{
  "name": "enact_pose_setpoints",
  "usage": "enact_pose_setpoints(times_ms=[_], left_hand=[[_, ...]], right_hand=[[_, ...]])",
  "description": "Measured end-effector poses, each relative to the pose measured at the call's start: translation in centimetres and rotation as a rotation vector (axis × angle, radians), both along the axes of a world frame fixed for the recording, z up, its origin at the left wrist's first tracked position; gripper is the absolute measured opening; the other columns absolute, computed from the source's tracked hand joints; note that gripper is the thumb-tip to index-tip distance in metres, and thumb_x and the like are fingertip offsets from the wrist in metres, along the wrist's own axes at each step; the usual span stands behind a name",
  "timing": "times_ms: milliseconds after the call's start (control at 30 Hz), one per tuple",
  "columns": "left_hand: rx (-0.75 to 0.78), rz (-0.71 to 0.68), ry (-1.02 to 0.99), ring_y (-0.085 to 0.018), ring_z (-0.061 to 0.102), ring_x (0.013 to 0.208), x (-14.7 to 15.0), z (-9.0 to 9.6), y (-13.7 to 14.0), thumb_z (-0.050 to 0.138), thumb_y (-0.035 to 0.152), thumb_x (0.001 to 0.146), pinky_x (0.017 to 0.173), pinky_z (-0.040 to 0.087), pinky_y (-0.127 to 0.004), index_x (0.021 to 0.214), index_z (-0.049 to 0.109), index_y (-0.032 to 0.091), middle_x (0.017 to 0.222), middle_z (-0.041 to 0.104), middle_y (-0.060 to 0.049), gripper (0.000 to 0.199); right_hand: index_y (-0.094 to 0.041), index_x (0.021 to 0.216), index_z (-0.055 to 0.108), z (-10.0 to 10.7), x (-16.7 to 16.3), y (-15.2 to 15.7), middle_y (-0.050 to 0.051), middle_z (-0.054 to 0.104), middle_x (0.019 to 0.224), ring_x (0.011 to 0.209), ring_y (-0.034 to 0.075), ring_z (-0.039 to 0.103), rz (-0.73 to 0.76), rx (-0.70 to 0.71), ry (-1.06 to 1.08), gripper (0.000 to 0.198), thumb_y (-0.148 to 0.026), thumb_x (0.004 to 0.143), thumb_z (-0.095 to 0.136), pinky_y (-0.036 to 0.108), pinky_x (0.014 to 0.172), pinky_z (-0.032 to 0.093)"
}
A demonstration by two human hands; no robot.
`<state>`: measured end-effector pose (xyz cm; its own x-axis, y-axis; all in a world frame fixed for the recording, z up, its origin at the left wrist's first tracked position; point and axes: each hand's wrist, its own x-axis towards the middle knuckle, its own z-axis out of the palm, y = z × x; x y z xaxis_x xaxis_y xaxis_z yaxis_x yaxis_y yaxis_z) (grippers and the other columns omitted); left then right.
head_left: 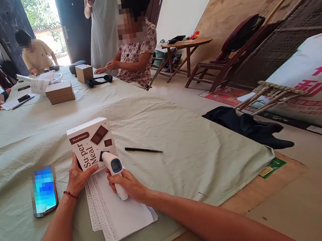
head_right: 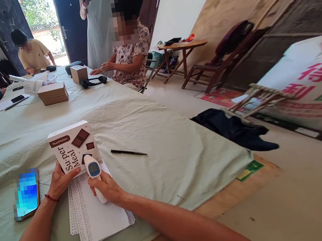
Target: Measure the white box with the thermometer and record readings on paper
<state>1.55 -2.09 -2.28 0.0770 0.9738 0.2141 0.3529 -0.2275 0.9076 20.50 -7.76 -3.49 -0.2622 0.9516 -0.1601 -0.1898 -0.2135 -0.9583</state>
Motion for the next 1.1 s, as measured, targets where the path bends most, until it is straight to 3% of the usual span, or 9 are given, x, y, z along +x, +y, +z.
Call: enact_pose_setpoints(times_ms=[200,400,733,1100], left_hand=[[-0.051,0.051,0.053,-0.031,0.069,0.102,-0.1,-0.1,0.1,0.083,0.052,0.063,0.086,0.056,-0.046,0.12,0.054,0.021,0.112,0.072,-0.01,0.071],[-0.123,0.102,-0.009,-0.031,0.07,0.095,-0.1,0.3,0.2,0.082,0.057,0.061,0.081,0.056,-0.044,0.115,0.06,0.02,0.106,0.075,-0.009,0.07],[-0.105,0.078,-0.032,-0.031,0.071,0.095,0.2,0.8,0.3,0.082,0.054,0.062,0.082,0.058,-0.045,0.111,0.062,0.018,0.104,0.076,-0.009,0.064],[-0.083,0.115,-0.1,-0.031,0.071,0.101,0.4,0.9,0.2,0.085,0.048,0.058,0.084,0.059,-0.044,0.113,0.057,0.017,0.109,0.074,-0.011,0.069]], right_hand=[[-0.022,0.086,0.052,-0.2,0.2,0.0,-0.004,0.056,0.069,0.061,0.013,0.054,0.093,0.039,0.129,0.035,-0.048,0.072,0.071,0.032,0.064,0.045],[-0.022,0.086,0.053,-0.4,0.1,0.3,-0.005,0.058,0.061,0.055,0.013,0.055,0.037,-0.004,0.093,0.036,-0.051,0.075,0.069,0.03,0.06,0.043],[-0.022,0.081,0.05,0.7,0.2,0.8,-0.007,0.053,0.058,0.047,0.01,0.047,0.024,0.061,0.076,0.03,-0.046,0.075,0.066,0.027,0.053,0.037],[-0.022,0.08,0.051,0.5,0.5,0.8,-0.006,0.055,0.056,0.051,0.012,0.047,0.029,0.122,0.024,0.021,-0.042,0.083,0.057,0.029,0.06,0.039]])
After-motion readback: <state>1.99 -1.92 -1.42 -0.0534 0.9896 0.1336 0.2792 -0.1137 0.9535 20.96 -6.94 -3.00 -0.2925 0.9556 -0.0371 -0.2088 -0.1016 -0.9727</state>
